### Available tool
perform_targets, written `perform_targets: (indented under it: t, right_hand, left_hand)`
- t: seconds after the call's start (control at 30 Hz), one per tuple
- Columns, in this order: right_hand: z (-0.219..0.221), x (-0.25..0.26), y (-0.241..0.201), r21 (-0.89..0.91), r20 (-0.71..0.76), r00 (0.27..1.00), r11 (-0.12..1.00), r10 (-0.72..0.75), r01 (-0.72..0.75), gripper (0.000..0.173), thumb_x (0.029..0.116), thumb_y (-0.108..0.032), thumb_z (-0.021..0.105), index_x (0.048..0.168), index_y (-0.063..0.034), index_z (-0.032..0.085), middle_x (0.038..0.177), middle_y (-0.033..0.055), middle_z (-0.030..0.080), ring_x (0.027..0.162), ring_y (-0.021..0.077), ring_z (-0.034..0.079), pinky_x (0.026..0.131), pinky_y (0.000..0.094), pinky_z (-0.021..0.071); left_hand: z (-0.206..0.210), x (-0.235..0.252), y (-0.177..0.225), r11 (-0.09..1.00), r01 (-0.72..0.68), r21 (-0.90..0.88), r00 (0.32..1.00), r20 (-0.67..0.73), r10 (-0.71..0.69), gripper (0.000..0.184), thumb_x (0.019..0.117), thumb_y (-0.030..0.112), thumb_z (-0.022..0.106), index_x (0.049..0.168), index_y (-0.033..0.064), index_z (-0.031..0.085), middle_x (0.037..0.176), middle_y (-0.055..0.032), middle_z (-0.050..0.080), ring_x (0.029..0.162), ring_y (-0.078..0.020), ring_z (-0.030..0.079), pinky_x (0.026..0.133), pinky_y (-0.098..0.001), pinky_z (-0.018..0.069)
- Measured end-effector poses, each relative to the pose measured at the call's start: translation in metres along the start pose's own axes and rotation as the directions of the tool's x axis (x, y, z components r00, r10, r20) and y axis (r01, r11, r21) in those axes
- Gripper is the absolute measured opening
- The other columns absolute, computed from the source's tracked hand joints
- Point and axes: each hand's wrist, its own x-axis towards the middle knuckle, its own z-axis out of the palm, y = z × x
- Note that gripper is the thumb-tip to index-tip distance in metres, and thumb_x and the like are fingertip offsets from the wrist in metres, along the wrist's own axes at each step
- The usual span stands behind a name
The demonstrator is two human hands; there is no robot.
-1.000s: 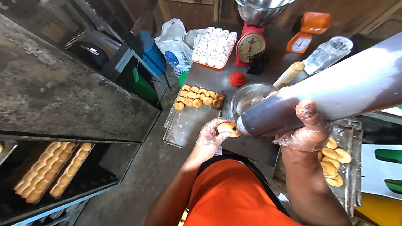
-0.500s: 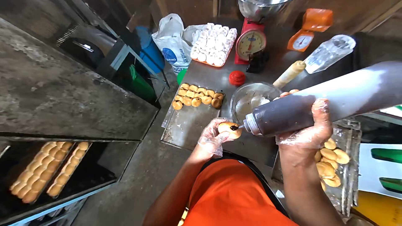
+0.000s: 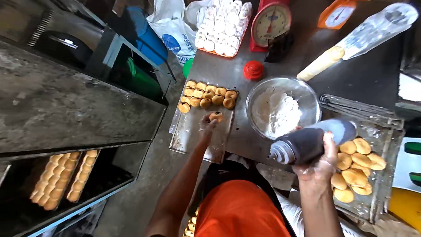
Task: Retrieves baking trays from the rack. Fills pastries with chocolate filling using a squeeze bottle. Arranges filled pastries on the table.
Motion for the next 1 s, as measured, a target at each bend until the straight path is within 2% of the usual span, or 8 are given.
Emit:
perform_targets:
  t: [0.1,0.27,0.53,0.63,0.73,0.8,0.93,1.0]
  right_hand:
    - [-0.03,-0.006,-0.01,0.012,0.009,1.0,1.0,-0.01,0.01,0.047,0.1001,-0.05,0.052,0.12,-0.0091,0.062,0.114,0.0134,0.071,0.107,0.0256,0.07,0.091,0.046,0.0602]
    - [-0.071,-0.022,-0.041,-0.006,-0.014,0.997,0.997,-0.072,0.072,0.052,0.0951,-0.053,0.059,0.121,-0.0086,0.063,0.116,0.0131,0.07,0.11,0.0257,0.069,0.095,0.0455,0.0583]
    - [-0.12,-0.037,-0.104,-0.03,0.009,0.973,0.973,-0.229,0.229,0.053,0.0946,-0.057,0.057,0.119,-0.0105,0.064,0.115,0.012,0.07,0.106,0.025,0.069,0.093,0.0445,0.0584]
    - [-0.14,-0.04,-0.13,0.1,-0.033,0.956,0.95,-0.293,0.295,0.055,0.0988,-0.056,0.049,0.12,-0.0068,0.062,0.114,0.0165,0.069,0.104,0.0284,0.069,0.091,0.0483,0.0584]
    - [-0.165,-0.043,-0.152,0.235,-0.069,0.935,0.905,-0.348,0.355,0.057,0.0986,-0.055,0.05,0.12,-0.0041,0.061,0.113,0.0187,0.069,0.104,0.0302,0.069,0.092,0.0491,0.0583]
    - [-0.188,-0.045,-0.163,0.288,-0.101,0.924,0.879,-0.368,0.381,0.056,0.0986,-0.055,0.049,0.12,-0.0041,0.061,0.114,0.0187,0.068,0.106,0.0305,0.068,0.093,0.0494,0.0577]
    - [-0.236,-0.041,-0.183,0.304,-0.137,0.911,0.859,-0.389,0.413,0.056,0.0965,-0.055,0.052,0.12,-0.006,0.063,0.115,0.017,0.069,0.106,0.0291,0.069,0.092,0.0474,0.0585]
    - [-0.256,-0.04,-0.195,0.3,-0.133,0.91,0.859,-0.393,0.415,0.055,0.0927,-0.055,0.06,0.118,-0.0063,0.065,0.114,0.0158,0.07,0.104,0.0274,0.07,0.091,0.0448,0.0592]
  left_hand:
    - [-0.004,0.053,-0.029,0.986,-0.066,0.152,0.994,-0.08,0.079,0.037,0.0967,0.013,0.068,0.133,0.0088,0.062,0.125,-0.0126,0.067,0.106,-0.0216,0.066,0.09,-0.0415,0.056]
    - [0.012,0.108,-0.055,0.915,-0.131,0.381,0.96,-0.18,0.212,0.039,0.0867,0.009,0.076,0.123,0.0004,0.065,0.118,-0.0178,0.068,0.11,-0.0258,0.066,0.098,-0.0451,0.0542]
    - [0.018,0.094,-0.062,0.76,-0.034,0.649,0.954,-0.206,0.218,0.046,0.0963,0.031,0.069,0.135,0.008,0.059,0.127,-0.0174,0.066,0.118,-0.0351,0.063,0.101,-0.059,0.0492]
    - [0.039,0.071,-0.044,0.699,-0.105,0.707,0.919,-0.199,0.339,0.042,0.1022,0.022,0.058,0.138,0.0005,0.056,0.127,-0.0216,0.065,0.118,-0.032,0.064,0.104,-0.0481,0.0503]
    - [0.1,0.017,-0.003,0.623,-0.377,0.685,0.845,-0.022,0.535,0.041,0.1014,0.013,0.056,0.136,-0.0085,0.052,0.125,-0.0253,0.063,0.11,-0.0283,0.066,0.097,-0.0394,0.0549]
    - [0.166,-0.031,0.021,0.583,-0.563,0.586,0.804,0.226,0.55,0.036,0.1009,0.01,0.057,0.132,-0.009,0.056,0.121,-0.0243,0.065,0.107,-0.0271,0.066,0.095,-0.0398,0.0557]
    - [0.317,-0.078,0.027,0.518,-0.753,0.404,0.625,0.685,0.374,0.024,0.1001,0.021,0.063,0.118,0.0082,0.072,0.112,-0.0077,0.071,0.102,-0.0163,0.07,0.092,-0.0378,0.0596]
    - [0.393,-0.076,0.018,0.416,-0.819,0.396,0.533,0.792,0.297,0.027,0.1023,0.028,0.06,0.127,0.0196,0.069,0.119,-0.0018,0.07,0.107,-0.0135,0.068,0.094,-0.0379,0.0588]
